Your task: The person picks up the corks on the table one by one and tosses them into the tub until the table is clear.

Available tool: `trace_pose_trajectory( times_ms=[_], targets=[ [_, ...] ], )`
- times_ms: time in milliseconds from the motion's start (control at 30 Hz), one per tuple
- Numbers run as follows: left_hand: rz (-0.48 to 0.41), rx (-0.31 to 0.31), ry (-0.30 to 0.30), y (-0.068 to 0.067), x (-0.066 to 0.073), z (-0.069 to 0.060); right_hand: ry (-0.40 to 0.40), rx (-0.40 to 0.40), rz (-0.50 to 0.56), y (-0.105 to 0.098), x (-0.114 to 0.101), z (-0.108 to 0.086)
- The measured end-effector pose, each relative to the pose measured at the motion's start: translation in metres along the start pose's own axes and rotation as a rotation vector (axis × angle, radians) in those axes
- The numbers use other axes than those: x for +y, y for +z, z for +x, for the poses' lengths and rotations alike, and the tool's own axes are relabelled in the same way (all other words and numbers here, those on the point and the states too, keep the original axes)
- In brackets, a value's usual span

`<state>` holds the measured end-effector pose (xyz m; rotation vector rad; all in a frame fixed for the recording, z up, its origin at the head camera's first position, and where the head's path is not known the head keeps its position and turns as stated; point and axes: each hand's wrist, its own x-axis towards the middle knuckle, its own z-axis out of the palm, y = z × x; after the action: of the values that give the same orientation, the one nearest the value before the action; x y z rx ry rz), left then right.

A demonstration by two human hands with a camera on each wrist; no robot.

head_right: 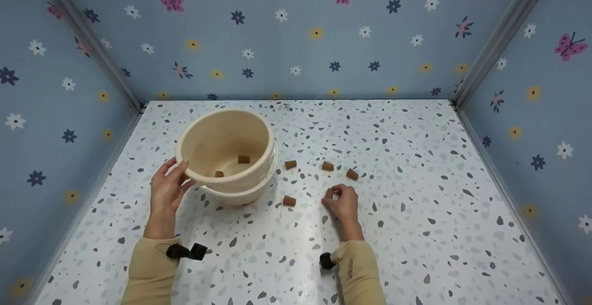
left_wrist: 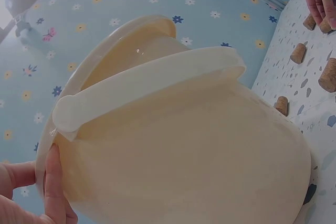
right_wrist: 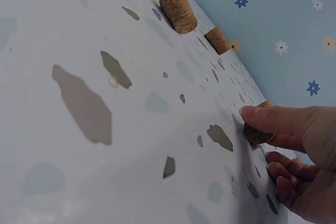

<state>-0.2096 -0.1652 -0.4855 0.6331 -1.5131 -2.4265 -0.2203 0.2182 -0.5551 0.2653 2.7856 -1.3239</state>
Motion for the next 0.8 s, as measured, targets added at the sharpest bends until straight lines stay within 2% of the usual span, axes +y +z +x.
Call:
trace_pose_trajectory(
  times_ms=[100, 133, 200, 300, 433, 500, 567, 667, 700, 800],
  targets=[
    [-0.038, -0.027, 0.011, -0.014, -0.023, 0.028, -0.02, 0.006, 0.001, -0.001, -0.001, 0.0],
    [-0.006, -0.006, 0.011, -0.012, -0.023, 0.027, -0.024, 0.01, 0.002, -0.001, -0.001, 0.0],
    [-0.02, -0.02, 0.033, -0.018, -0.034, 0.038, -0.032, 0.018, 0.008, -0.001, -0.003, -0.001],
    [-0.006, -0.014, 0.031, -0.012, -0.022, 0.025, -0.037, 0.025, 0.014, -0.002, -0.006, -0.002],
    [0.049, 0.013, 0.001, 0.007, 0.01, -0.011, -0.058, 0.029, 0.01, -0.002, -0.011, -0.005],
    [0.054, 0.012, 0.003, 0.005, 0.007, -0.007, -0.081, 0.033, 0.006, -0.003, -0.014, -0.007],
    [0.04, -0.001, 0.022, -0.007, -0.014, 0.015, -0.109, 0.042, -0.002, -0.003, -0.018, -0.009],
    [0.021, -0.022, 0.073, -0.029, -0.057, 0.059, -0.157, 0.059, -0.019, -0.003, -0.024, -0.012],
    [0.017, -0.025, 0.087, -0.034, -0.067, 0.07, -0.173, 0.065, -0.025, -0.003, -0.026, -0.013],
    [0.0, -0.016, 0.103, -0.04, -0.084, 0.089, -0.212, 0.078, -0.032, -0.005, -0.034, -0.016]
  ],
)
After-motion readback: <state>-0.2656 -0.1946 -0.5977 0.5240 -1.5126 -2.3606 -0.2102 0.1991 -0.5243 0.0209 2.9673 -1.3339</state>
